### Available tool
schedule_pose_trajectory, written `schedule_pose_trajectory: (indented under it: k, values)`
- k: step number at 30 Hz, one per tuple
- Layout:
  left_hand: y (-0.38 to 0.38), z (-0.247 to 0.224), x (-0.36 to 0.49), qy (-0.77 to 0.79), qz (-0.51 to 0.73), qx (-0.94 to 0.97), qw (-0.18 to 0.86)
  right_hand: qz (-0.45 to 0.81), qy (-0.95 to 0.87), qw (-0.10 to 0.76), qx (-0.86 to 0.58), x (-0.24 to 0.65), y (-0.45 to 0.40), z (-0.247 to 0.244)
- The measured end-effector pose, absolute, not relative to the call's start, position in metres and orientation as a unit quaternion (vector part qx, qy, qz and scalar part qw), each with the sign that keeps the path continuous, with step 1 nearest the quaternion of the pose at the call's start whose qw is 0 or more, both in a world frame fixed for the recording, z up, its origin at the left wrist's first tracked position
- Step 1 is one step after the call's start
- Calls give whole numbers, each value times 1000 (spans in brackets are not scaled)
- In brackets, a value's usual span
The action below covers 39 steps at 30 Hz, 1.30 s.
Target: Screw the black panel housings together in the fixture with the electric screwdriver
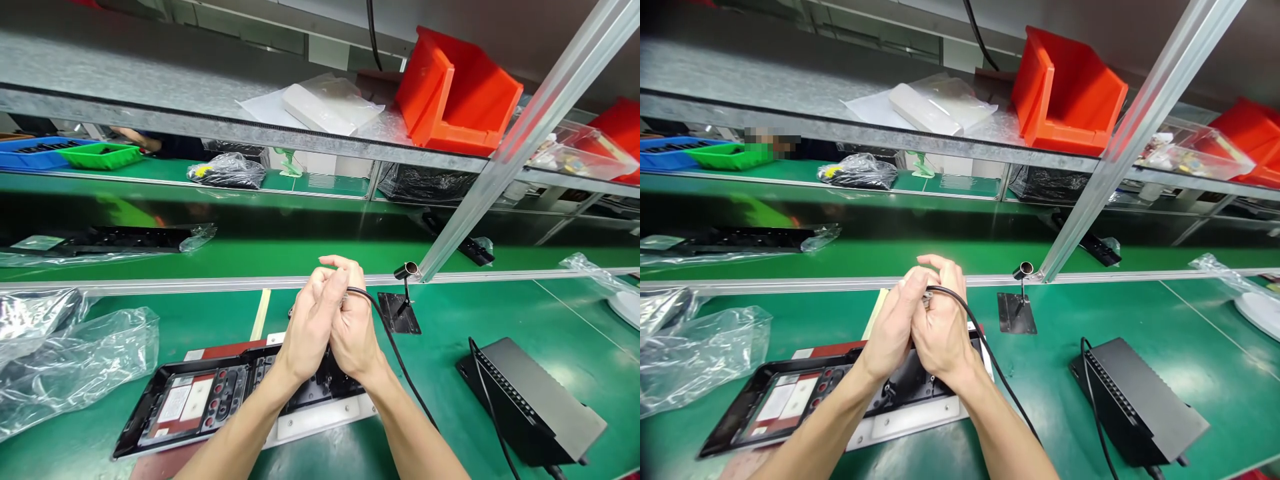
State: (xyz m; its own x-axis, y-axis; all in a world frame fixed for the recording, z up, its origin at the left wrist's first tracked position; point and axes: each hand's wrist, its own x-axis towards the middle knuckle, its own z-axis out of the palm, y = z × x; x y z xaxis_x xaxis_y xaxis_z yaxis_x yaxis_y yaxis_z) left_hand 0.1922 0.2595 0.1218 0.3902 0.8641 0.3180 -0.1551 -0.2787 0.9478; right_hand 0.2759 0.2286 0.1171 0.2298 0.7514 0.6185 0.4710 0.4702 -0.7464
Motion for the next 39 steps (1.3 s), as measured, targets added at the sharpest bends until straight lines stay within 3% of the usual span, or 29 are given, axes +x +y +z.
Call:
schedule_pose_trajectory:
  k: [5, 17, 39]
  values:
    - [258, 125, 202, 245, 519, 616, 540, 111, -624, 568, -525, 280, 230, 117]
    - [258, 117, 205, 240, 533, 601, 545, 134, -613, 603, -492, 279, 233, 114]
    - [259, 104, 209, 221, 550, 552, 587, 101, -631, 592, -491, 282, 235, 110]
